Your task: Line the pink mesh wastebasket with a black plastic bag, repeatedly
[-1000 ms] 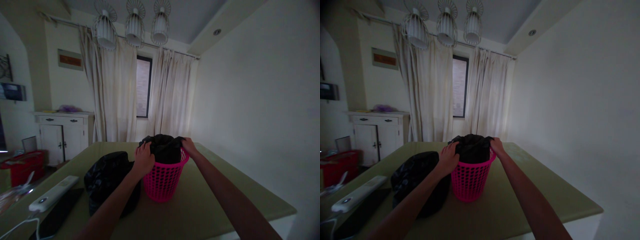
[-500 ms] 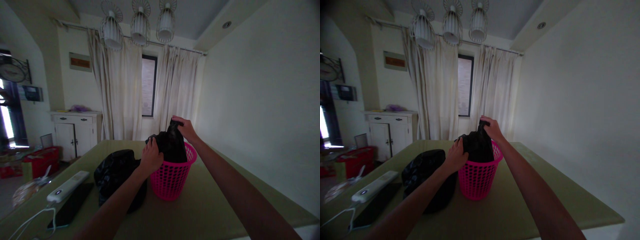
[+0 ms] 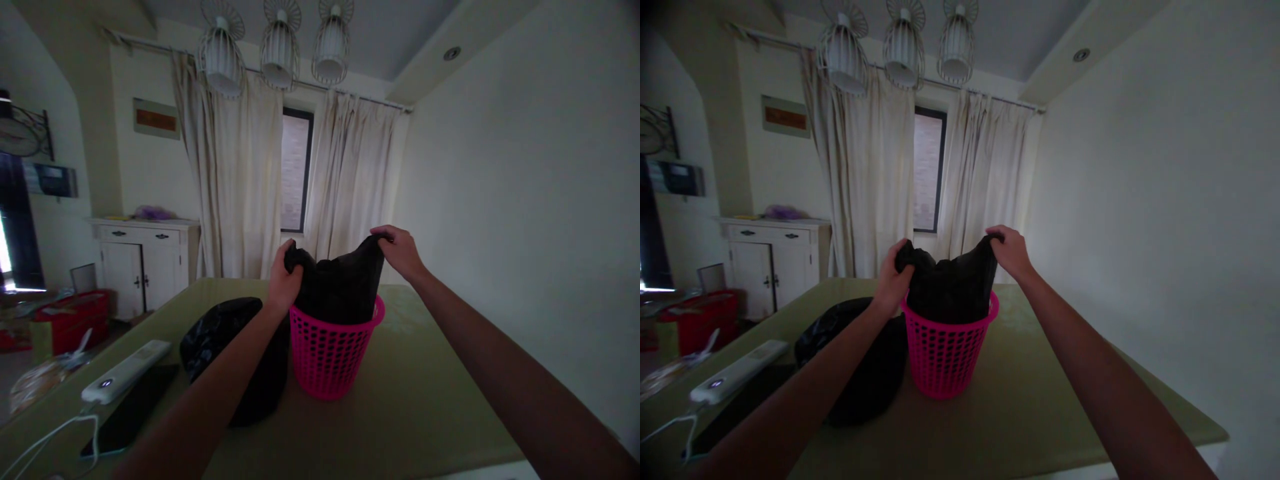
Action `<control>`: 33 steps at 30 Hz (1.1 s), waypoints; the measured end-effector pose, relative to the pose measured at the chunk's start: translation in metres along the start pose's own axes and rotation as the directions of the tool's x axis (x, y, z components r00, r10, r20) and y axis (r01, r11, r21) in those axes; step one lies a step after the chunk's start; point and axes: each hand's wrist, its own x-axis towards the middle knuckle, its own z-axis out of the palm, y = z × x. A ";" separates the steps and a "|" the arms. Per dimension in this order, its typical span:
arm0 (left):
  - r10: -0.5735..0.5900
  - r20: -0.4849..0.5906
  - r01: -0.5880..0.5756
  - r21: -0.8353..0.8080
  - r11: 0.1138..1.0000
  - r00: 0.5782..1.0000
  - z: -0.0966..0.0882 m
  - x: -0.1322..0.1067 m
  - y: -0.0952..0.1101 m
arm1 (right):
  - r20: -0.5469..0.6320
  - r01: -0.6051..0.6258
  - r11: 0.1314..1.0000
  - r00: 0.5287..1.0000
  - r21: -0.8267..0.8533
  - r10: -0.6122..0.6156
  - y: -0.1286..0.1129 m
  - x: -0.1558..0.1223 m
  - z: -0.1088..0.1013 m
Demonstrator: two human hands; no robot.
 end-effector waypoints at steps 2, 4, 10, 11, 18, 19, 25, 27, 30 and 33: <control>-0.002 -0.039 -0.003 -0.136 0.991 0.999 0.000 0.014 0.012 | -0.012 -0.004 0.996 1.000 -0.090 0.003 0.000 0.002 -0.013; -0.001 -0.053 -0.011 -0.233 0.972 0.999 0.003 0.023 0.030 | 0.017 0.070 0.994 0.997 -0.080 -0.069 -0.011 -0.001 -0.022; 0.061 0.416 0.084 -0.321 0.944 0.907 0.011 0.016 0.084 | 0.443 0.233 0.958 0.850 0.169 -0.285 -0.067 -0.027 0.009; 0.103 0.506 0.051 -0.282 0.958 0.857 0.008 0.014 0.086 | 0.473 0.221 0.958 0.834 0.183 -0.283 -0.072 -0.029 0.018; -0.057 0.588 0.164 -0.129 0.978 0.807 -0.005 0.001 0.057 | 0.529 0.161 0.977 0.821 0.143 -0.213 -0.088 -0.049 0.055; -0.114 0.591 0.260 -0.168 0.951 0.798 -0.003 -0.002 0.053 | 0.568 0.206 0.969 0.785 0.139 -0.248 -0.087 -0.052 0.053; -0.388 0.386 0.548 -0.588 0.595 0.837 0.007 -0.006 0.049 | 0.260 0.064 0.987 0.965 -0.147 -0.024 -0.043 -0.038 0.013; -0.387 0.408 0.561 -0.562 0.608 0.827 0.009 -0.005 0.050 | 0.210 -0.245 0.965 0.942 -0.098 0.261 -0.027 -0.030 0.004; -0.343 0.461 0.528 -0.368 0.765 0.819 0.015 -0.007 0.052 | 0.446 -0.551 0.824 0.776 0.132 0.447 -0.022 -0.028 0.004; -0.243 0.505 0.362 -0.153 0.919 0.828 0.022 -0.012 0.048 | 0.548 -0.558 0.734 0.780 0.387 0.303 -0.032 -0.034 0.016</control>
